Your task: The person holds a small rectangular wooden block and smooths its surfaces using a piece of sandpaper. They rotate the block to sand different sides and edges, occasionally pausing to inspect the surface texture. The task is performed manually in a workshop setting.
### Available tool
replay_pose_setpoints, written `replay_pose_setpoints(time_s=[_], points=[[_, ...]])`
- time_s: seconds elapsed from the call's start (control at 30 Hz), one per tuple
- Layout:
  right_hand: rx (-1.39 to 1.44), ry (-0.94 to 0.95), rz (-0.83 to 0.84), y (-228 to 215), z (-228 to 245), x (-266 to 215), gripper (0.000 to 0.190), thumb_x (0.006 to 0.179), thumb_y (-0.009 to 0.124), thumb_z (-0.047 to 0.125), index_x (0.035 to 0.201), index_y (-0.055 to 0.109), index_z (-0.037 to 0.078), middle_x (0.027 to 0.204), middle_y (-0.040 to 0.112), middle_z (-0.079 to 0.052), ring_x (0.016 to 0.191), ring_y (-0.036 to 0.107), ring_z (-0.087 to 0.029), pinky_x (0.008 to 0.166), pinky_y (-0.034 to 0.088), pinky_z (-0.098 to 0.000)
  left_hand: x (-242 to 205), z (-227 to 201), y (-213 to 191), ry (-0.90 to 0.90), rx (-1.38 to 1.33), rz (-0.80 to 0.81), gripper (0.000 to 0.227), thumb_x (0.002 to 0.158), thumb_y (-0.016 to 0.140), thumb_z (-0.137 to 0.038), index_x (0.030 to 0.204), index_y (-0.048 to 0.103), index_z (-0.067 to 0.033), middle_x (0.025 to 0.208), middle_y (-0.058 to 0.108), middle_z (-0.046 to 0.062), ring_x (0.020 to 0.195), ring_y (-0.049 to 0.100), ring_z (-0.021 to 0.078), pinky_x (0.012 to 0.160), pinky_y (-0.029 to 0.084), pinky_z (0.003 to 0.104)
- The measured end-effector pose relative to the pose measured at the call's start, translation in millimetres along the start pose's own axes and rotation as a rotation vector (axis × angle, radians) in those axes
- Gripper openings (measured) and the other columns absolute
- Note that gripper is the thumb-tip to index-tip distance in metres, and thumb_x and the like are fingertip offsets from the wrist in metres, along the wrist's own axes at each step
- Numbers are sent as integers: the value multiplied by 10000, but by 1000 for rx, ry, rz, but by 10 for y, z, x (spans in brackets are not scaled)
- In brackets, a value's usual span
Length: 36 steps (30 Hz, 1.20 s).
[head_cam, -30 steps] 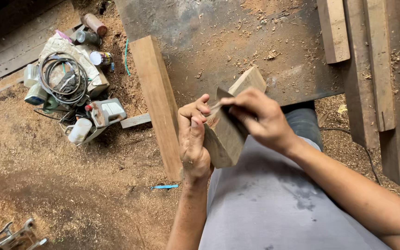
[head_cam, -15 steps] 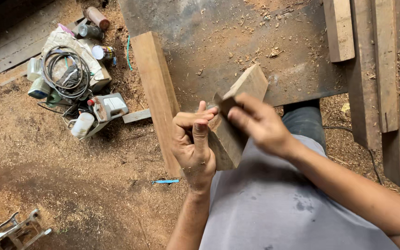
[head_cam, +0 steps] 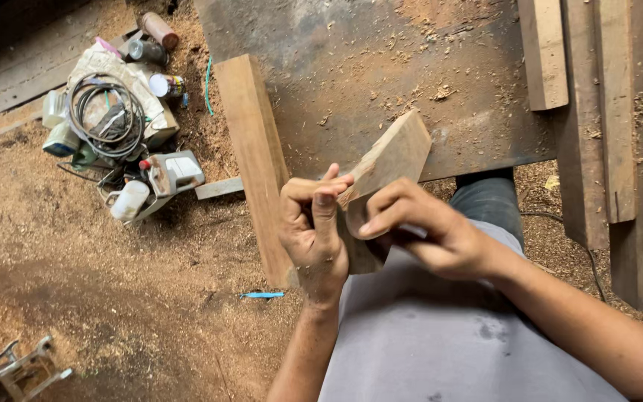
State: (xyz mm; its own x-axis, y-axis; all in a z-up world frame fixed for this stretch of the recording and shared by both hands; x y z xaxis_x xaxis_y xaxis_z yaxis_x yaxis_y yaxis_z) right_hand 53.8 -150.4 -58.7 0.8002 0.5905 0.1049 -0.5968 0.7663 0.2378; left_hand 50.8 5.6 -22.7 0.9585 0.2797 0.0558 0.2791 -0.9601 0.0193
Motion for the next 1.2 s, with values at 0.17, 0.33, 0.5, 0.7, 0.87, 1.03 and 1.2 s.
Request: replay_pose_setpoints(time_s=[0.17, 0.33, 0.5, 0.7, 0.87, 1.03, 1.2], points=[[-86, 415, -301, -475, -899, 135, 135, 996, 583, 37, 1119, 626, 74, 1066, 617, -16, 1026, 570, -110, 900, 482, -272, 92, -42, -66, 9, 26, -72, 209, 1077, 609, -241, 1014, 573, -45, 1025, 646, 67, 1037, 685, 176, 1165, 542, 455], [140, 253, -71, -210, -556, 106, 91, 1022, 599, 22, 1103, 631, 48, 1159, 601, -51, 1140, 568, -137, 1024, 475, -304, 32, -756, 72, 806, 620, -220, 370, 1080, 482, -409, 891, 614, -119, 1029, 655, 138, 1039, 582, 429, 1171, 329, 472], [254, 41, -39, -195, 7, 5, 151, 1045, 574, 8, 1155, 666, 56, 1497, 510, -132, 1434, 483, -238, 1206, 420, -396, 159, -653, 276, 655, 562, 170, 566, 1131, 405, -436, 813, 704, -76, 779, 696, 39, 852, 718, 242, 941, 508, 436], [351, -110, -201, -323, 23, 85, 200, 1028, 622, -30, 1161, 675, 110, 1692, 401, -191, 1611, 362, -300, 1332, 337, -425, 398, -575, 326, 555, 560, -9, 677, 1165, 258, -527, 914, 706, -86, 920, 737, 35, 835, 679, 189, 791, 507, 337], [-217, -238, -148, -321, 196, 238, 232, 834, 777, -25, 1020, 707, 96, 1620, 419, -162, 1548, 374, -283, 1297, 331, -424, 620, -535, 283, 508, 641, -82, 735, 1148, 221, -580, 955, 746, -102, 902, 727, 36, 864, 640, 195, 803, 502, 319], [-72, -159, -327, -468, -217, 371, 226, 895, 721, -122, 1015, 687, 66, 1516, 523, -130, 1469, 480, -244, 1281, 358, -400, 690, -588, 469, 554, 822, 155, 631, 1114, 289, -562, 1025, 748, -137, 945, 736, 18, 936, 655, 220, 917, 453, 366], [171, -42, -412, -848, -890, 346, 204, 904, 682, -120, 981, 638, 63, 1420, 517, -70, 1343, 536, -181, 1174, 474, -358, 499, -801, 512, 652, 1047, 392, 784, 698, 744, -621, 1259, 628, -86, 1115, 687, 101, 1040, 635, 266, 954, 447, 424]])
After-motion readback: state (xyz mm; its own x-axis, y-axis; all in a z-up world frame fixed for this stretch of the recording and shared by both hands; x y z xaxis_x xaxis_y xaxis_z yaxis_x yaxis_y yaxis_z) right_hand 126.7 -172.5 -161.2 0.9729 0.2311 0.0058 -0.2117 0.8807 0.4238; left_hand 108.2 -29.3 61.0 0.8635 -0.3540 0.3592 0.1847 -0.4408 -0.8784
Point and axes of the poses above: each hand's wrist, its own x-axis towards the middle knuckle, its own y-axis out of the palm, z = x × y, the point moved 9 cm from there along x, towards the middle knuckle
